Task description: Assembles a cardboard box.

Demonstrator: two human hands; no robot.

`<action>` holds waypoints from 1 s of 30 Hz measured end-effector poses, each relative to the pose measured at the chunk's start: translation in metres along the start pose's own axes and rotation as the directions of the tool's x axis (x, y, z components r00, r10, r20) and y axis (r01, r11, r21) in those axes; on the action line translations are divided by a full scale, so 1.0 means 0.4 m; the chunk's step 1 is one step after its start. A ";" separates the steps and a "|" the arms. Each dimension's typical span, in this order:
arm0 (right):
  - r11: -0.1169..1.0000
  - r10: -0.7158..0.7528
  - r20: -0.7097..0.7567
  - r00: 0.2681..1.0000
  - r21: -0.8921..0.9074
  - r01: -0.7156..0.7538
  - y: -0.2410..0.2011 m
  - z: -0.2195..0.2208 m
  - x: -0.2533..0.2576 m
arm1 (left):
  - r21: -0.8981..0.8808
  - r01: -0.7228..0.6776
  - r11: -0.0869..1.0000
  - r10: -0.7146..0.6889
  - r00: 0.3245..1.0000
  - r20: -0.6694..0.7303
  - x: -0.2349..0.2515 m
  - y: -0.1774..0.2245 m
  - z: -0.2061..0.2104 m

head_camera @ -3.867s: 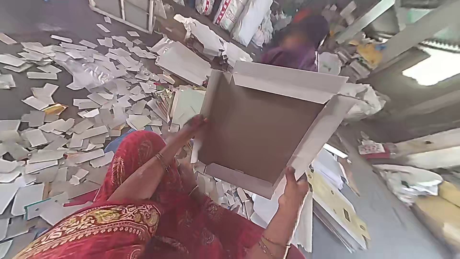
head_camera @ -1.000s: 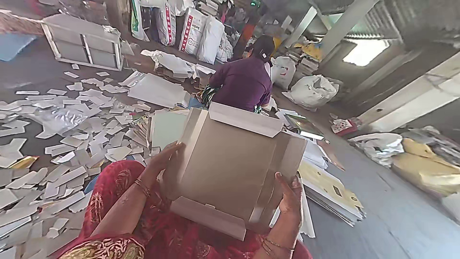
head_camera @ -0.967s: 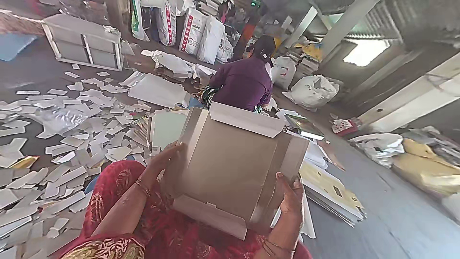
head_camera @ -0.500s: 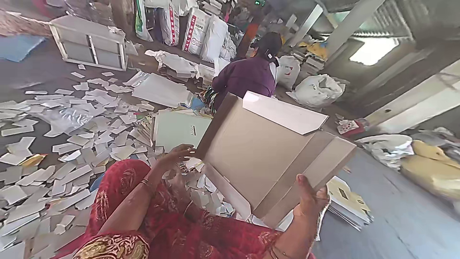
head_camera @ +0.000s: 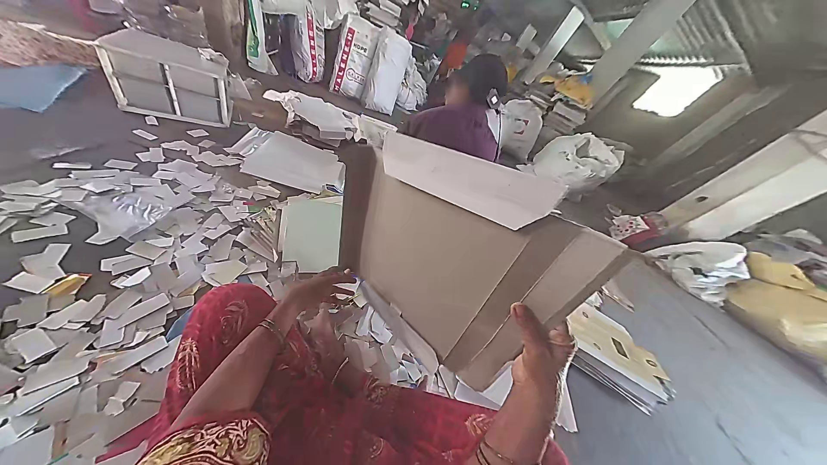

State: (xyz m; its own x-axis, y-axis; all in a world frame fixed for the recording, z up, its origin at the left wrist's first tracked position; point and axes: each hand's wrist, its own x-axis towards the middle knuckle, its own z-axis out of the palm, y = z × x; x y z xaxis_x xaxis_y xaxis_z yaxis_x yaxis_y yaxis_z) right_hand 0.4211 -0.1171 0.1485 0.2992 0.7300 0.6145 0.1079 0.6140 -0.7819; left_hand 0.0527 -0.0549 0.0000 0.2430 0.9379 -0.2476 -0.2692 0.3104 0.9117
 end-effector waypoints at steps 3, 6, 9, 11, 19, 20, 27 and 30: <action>0.999 0.034 0.020 0.999 0.032 -0.035 -0.002 0.012 -0.005 | 0.000 0.042 0.999 -0.042 0.999 -0.012 -0.001 -0.016 -0.001; 0.988 0.089 -0.013 0.996 0.130 -0.087 -0.011 0.028 -0.016 | -0.013 0.043 0.999 -0.044 0.995 -0.093 0.012 -0.033 0.000; 0.955 0.198 -0.067 0.978 0.240 -0.177 -0.008 0.046 -0.023 | -0.014 0.045 0.999 -0.046 0.994 -0.099 0.004 -0.025 0.006; 0.933 0.257 -0.085 0.963 0.280 -0.224 -0.010 0.056 -0.027 | -0.004 0.049 0.999 -0.049 0.997 -0.062 -0.024 0.004 0.030; 0.976 0.128 -0.042 0.991 0.181 -0.119 0.002 0.048 -0.018 | -0.148 -0.110 0.983 0.073 0.969 -0.236 0.003 0.002 0.023; 0.980 0.115 -0.057 0.992 0.168 -0.104 0.003 0.045 -0.015 | -0.125 -0.111 0.986 0.078 0.967 -0.243 0.002 0.003 0.024; 0.991 0.089 -0.149 0.985 0.110 -0.073 -0.012 0.019 -0.006 | -0.065 -0.057 0.996 0.047 0.989 -0.138 -0.014 -0.001 0.023; 0.991 0.091 -0.126 0.988 0.107 -0.077 -0.010 0.021 -0.008 | -0.245 -0.043 0.968 0.017 0.994 -0.109 -0.027 0.017 0.039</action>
State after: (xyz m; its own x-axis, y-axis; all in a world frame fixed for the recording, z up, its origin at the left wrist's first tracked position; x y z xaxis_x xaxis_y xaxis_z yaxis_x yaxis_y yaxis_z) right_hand 0.4117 -0.1192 0.1505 0.4247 0.7390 0.5231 -0.0180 0.5845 -0.8112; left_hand 0.0629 -0.0653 0.0140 0.1350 0.9543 -0.2666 -0.4998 0.2979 0.8133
